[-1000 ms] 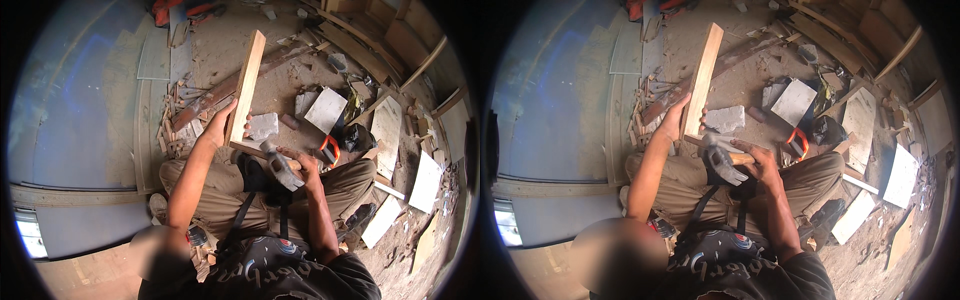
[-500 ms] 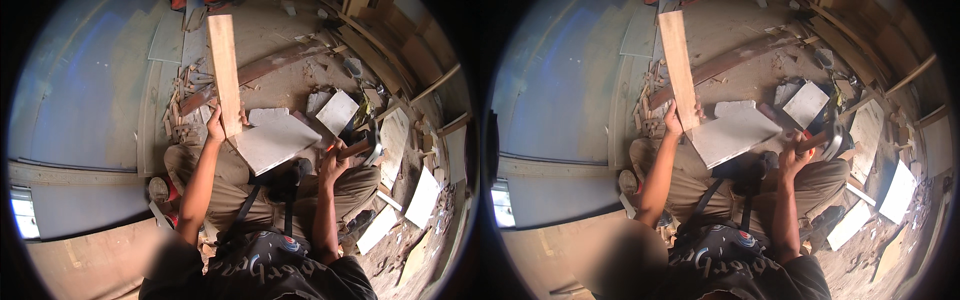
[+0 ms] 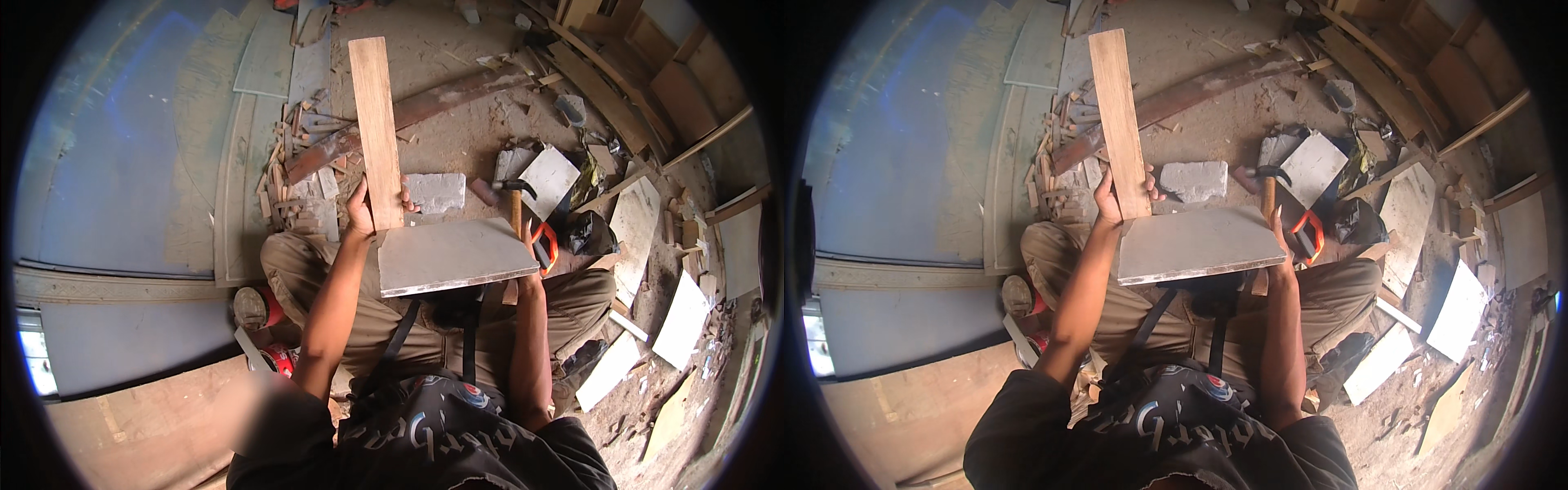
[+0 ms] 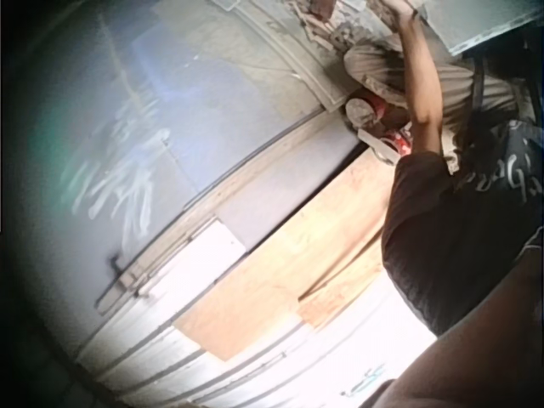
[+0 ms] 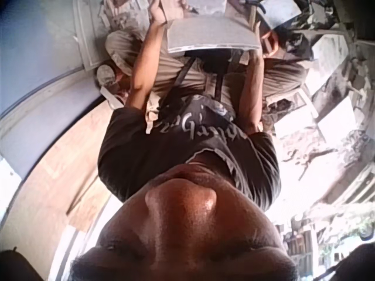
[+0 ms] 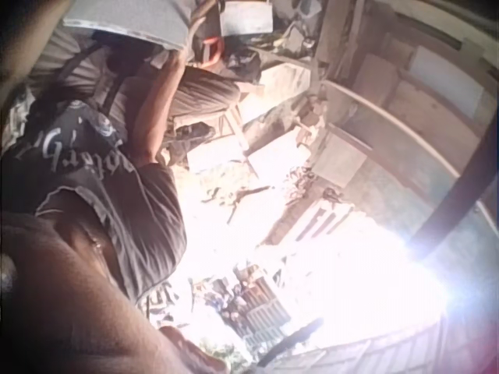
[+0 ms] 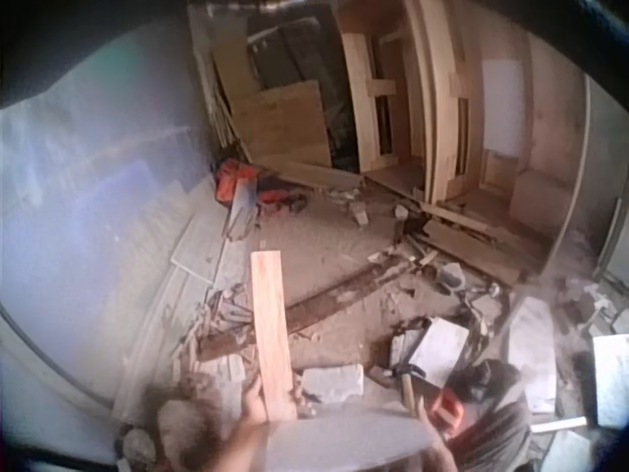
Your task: The person sits on the floor and uses a hammer to drive nails into a wooden plank resting on a concrete block. They repeatedly position the nail, strike it, and adjust the wood throughout the clip.
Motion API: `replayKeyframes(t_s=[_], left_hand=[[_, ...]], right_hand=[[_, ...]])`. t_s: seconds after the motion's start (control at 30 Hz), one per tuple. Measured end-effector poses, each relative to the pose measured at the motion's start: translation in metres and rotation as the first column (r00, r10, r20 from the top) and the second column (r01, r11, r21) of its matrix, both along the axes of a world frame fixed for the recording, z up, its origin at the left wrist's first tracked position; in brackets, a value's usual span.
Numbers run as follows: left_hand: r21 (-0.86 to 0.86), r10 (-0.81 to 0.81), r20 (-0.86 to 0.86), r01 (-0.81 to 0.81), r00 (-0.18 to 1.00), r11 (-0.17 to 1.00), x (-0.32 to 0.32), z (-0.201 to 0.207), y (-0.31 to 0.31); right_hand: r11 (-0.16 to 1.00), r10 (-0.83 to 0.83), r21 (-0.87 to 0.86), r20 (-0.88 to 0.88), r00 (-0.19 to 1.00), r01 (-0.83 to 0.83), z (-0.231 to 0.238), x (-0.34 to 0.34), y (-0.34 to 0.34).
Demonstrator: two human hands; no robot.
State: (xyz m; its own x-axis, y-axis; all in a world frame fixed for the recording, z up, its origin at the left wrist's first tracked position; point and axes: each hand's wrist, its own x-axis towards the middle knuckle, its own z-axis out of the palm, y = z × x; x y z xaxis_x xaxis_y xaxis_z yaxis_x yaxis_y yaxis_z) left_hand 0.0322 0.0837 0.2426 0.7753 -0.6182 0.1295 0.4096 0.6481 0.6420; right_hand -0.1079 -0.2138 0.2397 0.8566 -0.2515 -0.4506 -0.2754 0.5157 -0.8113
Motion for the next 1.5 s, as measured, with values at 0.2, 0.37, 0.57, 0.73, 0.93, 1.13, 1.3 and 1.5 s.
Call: replayKeyframes(t_s=[0.2, 0.37, 0.57, 0.73, 0.93, 1.13, 1.3, 1.5], left_hand=[[0.055, 0.027, 0.005, -0.027, 1.000, 0.998, -0.004, -0.007, 0.009], [0.345, 0.224, -0.058, -0.191, 0.973, 0.919, 0.007, -0.007, -0.003], [0.194, 0.250, -0.502, -0.173, 0.828, 0.966, -0.022, -0.047, -0.025], [0.116, 0.260, -0.408, -0.232, 0.875, 0.966, -0.027, -0.068, -0.035], [0.054, 0.209, -0.431, -0.206, 0.878, 0.977, -0.036, -0.045, -0.029], [0.062, 0.272, -0.375, -0.269, 0.886, 0.961, -0.049, -0.023, -0.025], [-0.028, 0.082, -0.459, -0.106, 0.884, 0.994, -0.046, -0.011, -0.031], [0.155, 0.074, -0.456, -0.003, 0.887, 0.988, -0.046, -0.030, -0.026]], right_hand=[[0.963, 0.154, 0.223, -0.004, 0.988, -0.150, -0.018, 0.000, -0.009], [0.982, 0.107, 0.163, -0.062, 0.992, -0.096, -0.054, 0.001, -0.014], [0.997, 0.059, -0.036, -0.130, 0.990, -0.064, -0.050, 0.003, -0.010], [0.992, 0.050, -0.109, -0.084, 0.995, -0.059, -0.070, 0.000, -0.032], [0.984, 0.064, -0.162, -0.053, 0.997, -0.071, -0.064, -0.004, -0.036], [0.995, 0.066, -0.068, -0.056, 0.996, -0.070, -0.069, 0.002, -0.033], [0.991, 0.018, -0.131, -0.071, 0.997, -0.027, -0.064, 0.000, -0.039], [0.965, 0.051, -0.258, -0.020, 0.998, -0.054, -0.032, -0.005, -0.035]])
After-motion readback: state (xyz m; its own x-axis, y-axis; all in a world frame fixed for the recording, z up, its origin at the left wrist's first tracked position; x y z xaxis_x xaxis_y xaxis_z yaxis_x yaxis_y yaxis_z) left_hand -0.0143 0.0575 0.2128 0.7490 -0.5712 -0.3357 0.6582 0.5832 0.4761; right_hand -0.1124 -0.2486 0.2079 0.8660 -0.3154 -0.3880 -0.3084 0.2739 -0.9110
